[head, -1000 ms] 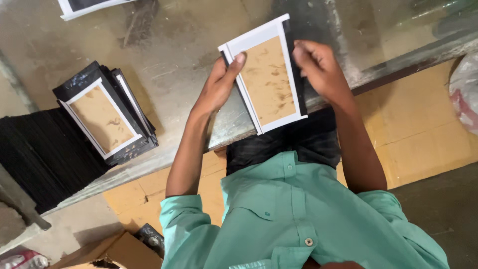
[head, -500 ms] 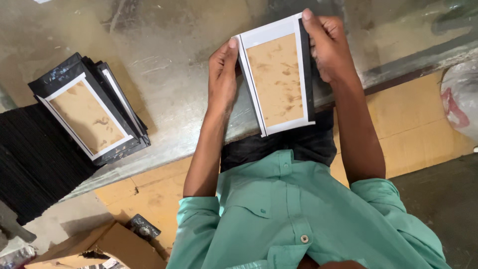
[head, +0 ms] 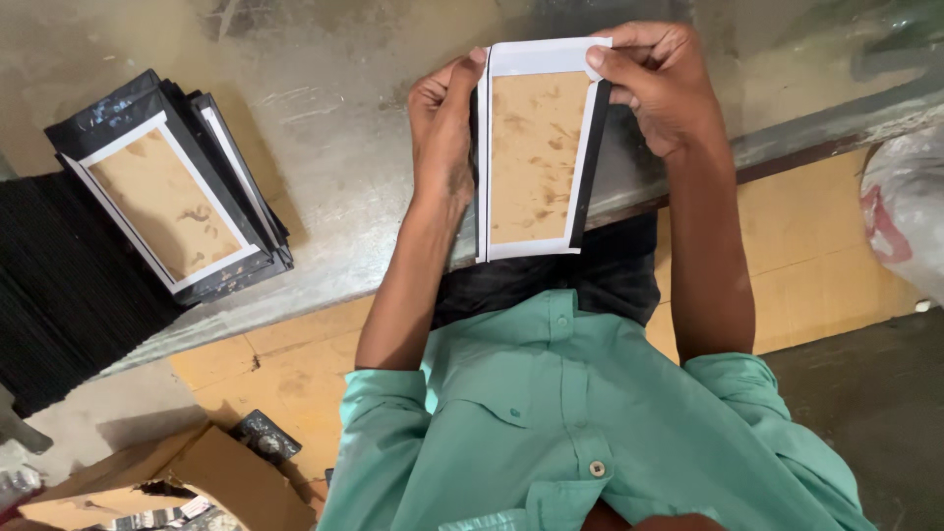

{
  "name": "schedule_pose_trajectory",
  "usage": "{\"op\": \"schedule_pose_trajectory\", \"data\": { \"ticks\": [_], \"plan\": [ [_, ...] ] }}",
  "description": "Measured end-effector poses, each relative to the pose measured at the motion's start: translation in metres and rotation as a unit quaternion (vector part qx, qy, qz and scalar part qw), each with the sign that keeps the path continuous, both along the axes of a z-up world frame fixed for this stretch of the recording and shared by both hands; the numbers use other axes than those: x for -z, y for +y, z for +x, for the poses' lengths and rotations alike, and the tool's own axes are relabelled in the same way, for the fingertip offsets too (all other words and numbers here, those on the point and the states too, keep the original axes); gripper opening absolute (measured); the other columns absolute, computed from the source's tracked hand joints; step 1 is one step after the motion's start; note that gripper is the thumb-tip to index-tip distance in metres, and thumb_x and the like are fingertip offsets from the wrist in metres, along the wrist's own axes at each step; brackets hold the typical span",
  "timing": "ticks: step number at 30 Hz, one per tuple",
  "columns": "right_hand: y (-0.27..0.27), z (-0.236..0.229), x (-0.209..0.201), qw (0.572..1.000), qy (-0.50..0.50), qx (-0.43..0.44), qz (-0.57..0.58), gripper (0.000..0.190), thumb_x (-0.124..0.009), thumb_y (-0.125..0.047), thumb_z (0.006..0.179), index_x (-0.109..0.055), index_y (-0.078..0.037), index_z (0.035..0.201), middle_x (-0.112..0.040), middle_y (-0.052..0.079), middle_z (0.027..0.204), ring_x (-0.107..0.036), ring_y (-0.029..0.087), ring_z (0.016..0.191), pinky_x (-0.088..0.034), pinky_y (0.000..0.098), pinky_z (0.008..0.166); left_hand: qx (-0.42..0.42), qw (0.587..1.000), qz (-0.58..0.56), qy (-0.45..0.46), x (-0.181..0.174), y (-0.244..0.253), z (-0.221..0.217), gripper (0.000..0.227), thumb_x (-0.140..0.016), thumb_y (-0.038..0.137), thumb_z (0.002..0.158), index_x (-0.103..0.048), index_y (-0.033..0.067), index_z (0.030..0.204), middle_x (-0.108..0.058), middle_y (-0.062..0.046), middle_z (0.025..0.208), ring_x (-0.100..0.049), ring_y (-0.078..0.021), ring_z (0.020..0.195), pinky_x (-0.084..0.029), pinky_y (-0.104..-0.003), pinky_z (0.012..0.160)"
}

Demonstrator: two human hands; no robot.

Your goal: The person assembles picture frames by placing a backing board into a frame, inserting a decorative insert, and securing the components. The person handles multiple frames one at a time, stacking completed units on the table.

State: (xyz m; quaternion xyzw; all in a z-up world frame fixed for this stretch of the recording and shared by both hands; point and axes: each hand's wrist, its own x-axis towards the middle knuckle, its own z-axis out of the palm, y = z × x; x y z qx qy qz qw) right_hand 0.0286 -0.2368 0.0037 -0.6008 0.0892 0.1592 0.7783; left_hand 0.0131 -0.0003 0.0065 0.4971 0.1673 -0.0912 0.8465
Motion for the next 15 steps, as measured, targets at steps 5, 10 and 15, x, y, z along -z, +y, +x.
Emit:
{"op": "schedule_pose_trajectory", "data": {
  "ticks": [5,10,15],
  "plan": [
    [0.006,-0.001,0.000,0.999,-0.031,0.006,-0.028,0.013,-0.078,-0.004,0.100,-0.075,0.003,0.110,-0.078,0.012,0.099,-0.075,0.013,0.085,-0.064,0.0259,0.073,0.004,1.000,-0.014,-0.018,-0.001,0.002,0.004,0.035,-0.070,0.022,0.102,-0.068,0.0053,0.071,-0.059,0.006,0.066,-0.042,-0.0025,0.056,-0.034,-0.025,0.053],
    [0.009,-0.003,0.002,0.998,-0.047,0.003,-0.028,0.014,-0.078,-0.005,0.100,-0.074,0.003,0.111,-0.078,0.011,0.102,-0.076,0.013,0.087,-0.064,0.0278,0.077,0.019,0.999,-0.025,0.008,-0.001,0.004,0.006,0.014,-0.071,0.011,0.094,-0.077,-0.0018,0.093,-0.075,-0.003,0.077,-0.063,-0.0061,0.062,-0.051,-0.024,0.059],
    [0.004,0.003,-0.013,0.996,-0.068,-0.044,-0.035,0.021,-0.077,-0.004,0.099,-0.073,0.001,0.118,-0.077,0.008,0.107,-0.069,0.009,0.090,-0.053,0.0224,0.074,0.069,0.997,0.024,-0.040,-0.002,0.011,0.020,0.013,-0.073,0.005,0.094,-0.077,-0.0038,0.102,-0.079,-0.007,0.084,-0.070,-0.0083,0.067,-0.057,-0.025,0.063]
  ]
}}
